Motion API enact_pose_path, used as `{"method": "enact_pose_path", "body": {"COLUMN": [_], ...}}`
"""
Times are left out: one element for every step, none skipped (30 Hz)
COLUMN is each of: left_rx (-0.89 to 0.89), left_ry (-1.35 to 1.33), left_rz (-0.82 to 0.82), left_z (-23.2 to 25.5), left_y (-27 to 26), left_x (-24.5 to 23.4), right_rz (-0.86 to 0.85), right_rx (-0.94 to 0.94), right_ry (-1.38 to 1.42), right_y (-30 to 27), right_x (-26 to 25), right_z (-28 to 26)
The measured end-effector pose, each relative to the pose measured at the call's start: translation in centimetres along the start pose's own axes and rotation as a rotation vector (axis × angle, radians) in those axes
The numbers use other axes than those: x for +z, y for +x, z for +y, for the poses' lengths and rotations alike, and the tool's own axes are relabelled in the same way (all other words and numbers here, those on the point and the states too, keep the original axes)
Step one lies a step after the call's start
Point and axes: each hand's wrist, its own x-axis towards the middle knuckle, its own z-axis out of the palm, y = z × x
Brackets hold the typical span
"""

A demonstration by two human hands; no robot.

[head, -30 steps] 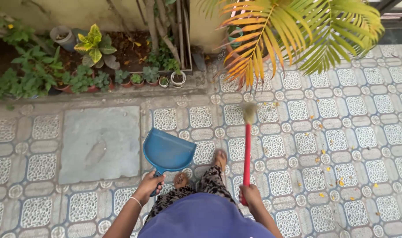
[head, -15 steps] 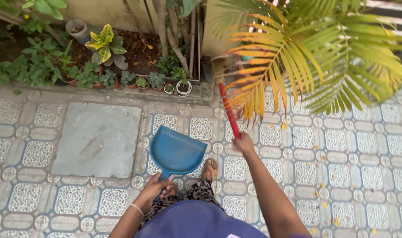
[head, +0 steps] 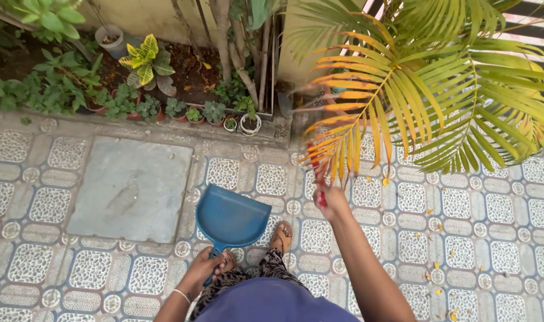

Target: Sweeping a tiled outdoor area using a broom and a dustpan.

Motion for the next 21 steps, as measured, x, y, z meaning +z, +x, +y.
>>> {"method": "enact_pose_path", "body": {"left_rx": [0.013,0.015,0.013,0.009,0.009,0.001,-0.007,-0.004,-0.003,-0.005,-0.005,-0.014,-0.023,-0.025,-0.04,-0.053,-0.054,-0.061,-0.068,-0.06,-0.052], "left_ry": [-0.003,-0.003,-0.018,-0.034,-0.036,-0.042,-0.048,-0.052,-0.049,-0.05,-0.056,-0.058,-0.06,-0.057,-0.068,-0.078,-0.076,-0.077,-0.078,-0.073,-0.083], "left_rz": [-0.009,-0.01,-0.009,-0.01,-0.012,-0.009,-0.005,-0.001,0.006,0.012,0.016,0.023,0.03,0.032,0.042,0.05,0.049,0.057,0.065,0.062,0.055], "left_z": [-0.4,0.2,0.9,1.3,1.2,1.3,1.4,1.6,1.8,1.8,1.8,2.0,2.2,2.0,1.8,1.7,1.0,0.5,0.1,0.1,0.1], "left_y": [0.7,0.3,-0.2,-0.7,-0.7,-0.7,-0.8,-0.9,-1.1,-1.3,-1.6,-1.9,-2.3,-2.3,-2.3,-2.4,-1.9,-1.3,-0.7,0.1,0.9], "left_x": [-0.2,-0.1,0.0,0.3,0.5,0.5,0.5,0.4,0.4,0.5,0.5,0.5,0.5,0.3,0.1,-0.1,-0.2,-0.6,-0.9,-1.3,-1.6], "right_rz": [-0.043,-0.043,-0.009,0.029,0.031,0.057,0.082,0.077,0.119,0.163,0.159,0.169,0.178,0.179,0.162,0.146,0.147,0.024,-0.099,-0.101,-0.124], "right_rx": [-0.067,-0.069,-0.056,-0.041,-0.041,-0.086,-0.131,-0.131,-0.082,-0.031,-0.028,0.054,0.136,0.138,0.148,0.155,0.154,0.168,0.18,0.171,0.092], "right_ry": [-0.046,-0.046,-0.053,-0.063,-0.066,-0.144,-0.223,-0.225,-0.182,-0.142,-0.148,-0.057,0.033,0.036,0.004,-0.027,-0.024,-0.046,-0.068,-0.064,-0.128], "right_y": [-2.9,-5.4,-7.9,-10.5,-8.0,-5.4,-2.8,0.1,3.2,6.2,7.9,9.5,11.1,11.2,11.2,11.2,11.7,12.3,12.8,10.1,7.4], "right_x": [0.8,2.1,3.2,4.2,3.5,2.9,2.3,1.9,1.5,0.9,0.2,-0.6,-1.3,-1.8,-2.3,-2.9,-5.2,-7.4,-9.6,-10.0,-10.4], "right_z": [-0.1,-0.7,-1.4,-2.0,-2.5,-2.9,-3.4,-4.5,-5.7,-6.8,-7.4,-8.1,-8.8,-8.9,-8.9,-9.1,-8.6,-8.3,-7.9,-8.3,-8.7]}}
